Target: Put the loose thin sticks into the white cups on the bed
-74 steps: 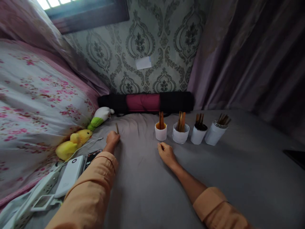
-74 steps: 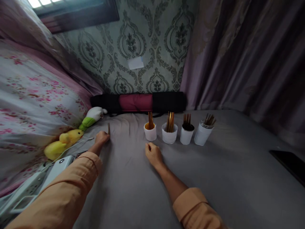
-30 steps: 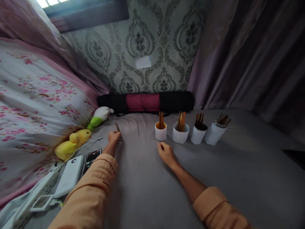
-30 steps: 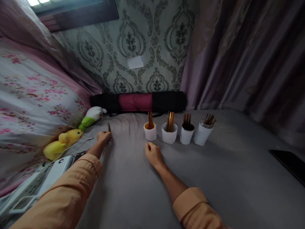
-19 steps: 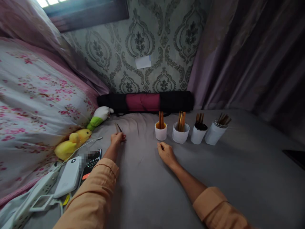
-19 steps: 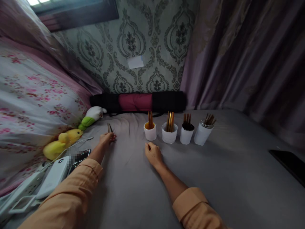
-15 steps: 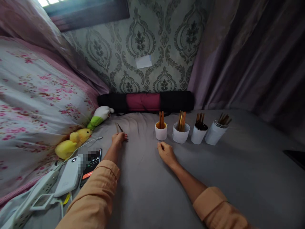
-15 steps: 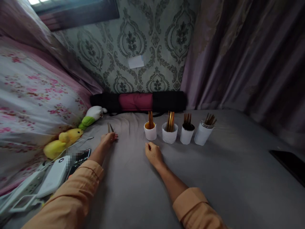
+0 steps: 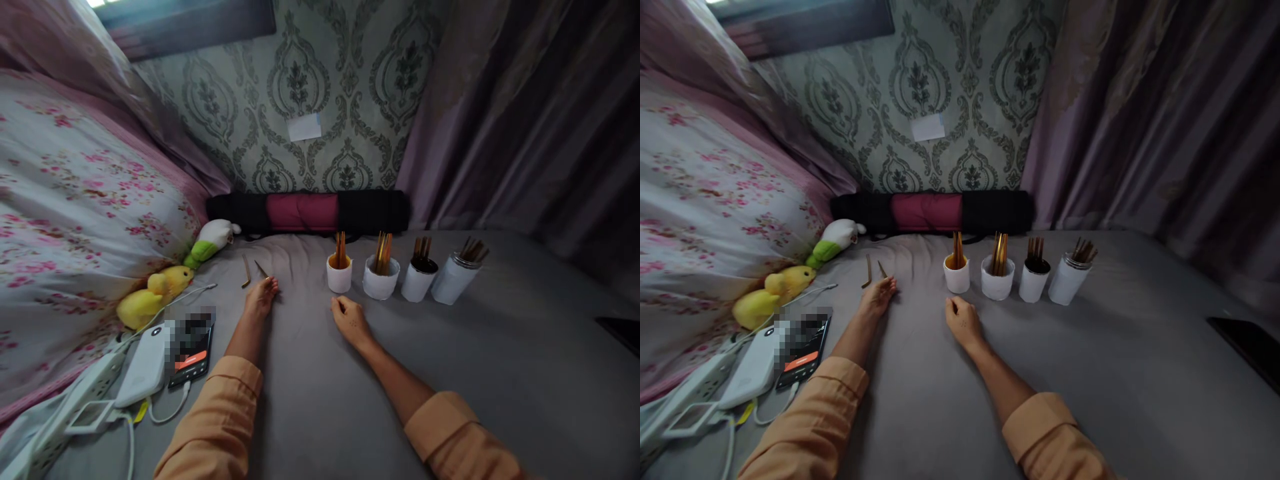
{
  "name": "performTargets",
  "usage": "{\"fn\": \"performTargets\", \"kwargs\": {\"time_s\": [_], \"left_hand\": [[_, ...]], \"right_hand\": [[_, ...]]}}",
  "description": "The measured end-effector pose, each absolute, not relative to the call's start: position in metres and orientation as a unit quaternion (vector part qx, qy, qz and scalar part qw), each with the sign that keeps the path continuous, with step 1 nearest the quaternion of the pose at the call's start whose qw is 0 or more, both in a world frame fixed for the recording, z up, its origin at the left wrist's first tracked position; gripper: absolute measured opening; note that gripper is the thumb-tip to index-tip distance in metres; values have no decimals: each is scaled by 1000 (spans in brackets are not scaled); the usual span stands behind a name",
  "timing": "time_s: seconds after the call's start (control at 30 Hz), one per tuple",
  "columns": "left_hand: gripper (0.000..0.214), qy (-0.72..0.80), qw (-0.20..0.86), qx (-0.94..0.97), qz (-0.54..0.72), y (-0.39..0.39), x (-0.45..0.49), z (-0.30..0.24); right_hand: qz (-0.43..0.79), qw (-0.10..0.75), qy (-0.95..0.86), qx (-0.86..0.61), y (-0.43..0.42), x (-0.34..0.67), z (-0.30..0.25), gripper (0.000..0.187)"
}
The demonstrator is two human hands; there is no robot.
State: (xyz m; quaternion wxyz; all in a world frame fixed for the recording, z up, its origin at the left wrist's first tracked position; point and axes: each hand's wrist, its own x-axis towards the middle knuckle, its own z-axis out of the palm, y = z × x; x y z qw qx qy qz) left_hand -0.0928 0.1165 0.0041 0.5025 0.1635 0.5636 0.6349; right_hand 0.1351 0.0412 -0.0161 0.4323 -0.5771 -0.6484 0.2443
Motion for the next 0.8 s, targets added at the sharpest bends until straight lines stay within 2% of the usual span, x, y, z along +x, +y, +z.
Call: {"fn": "performTargets", "kwargs": {"time_s": [0.6, 0.8], "left_hand": [[9, 476, 557, 195, 652, 70, -49, 1], [19, 480, 546, 240, 644, 52, -36, -7]], "right_hand": [[230, 429, -651, -583, 43, 136, -19, 37], [229, 427, -651, -584, 42, 136, -18, 35]]}}
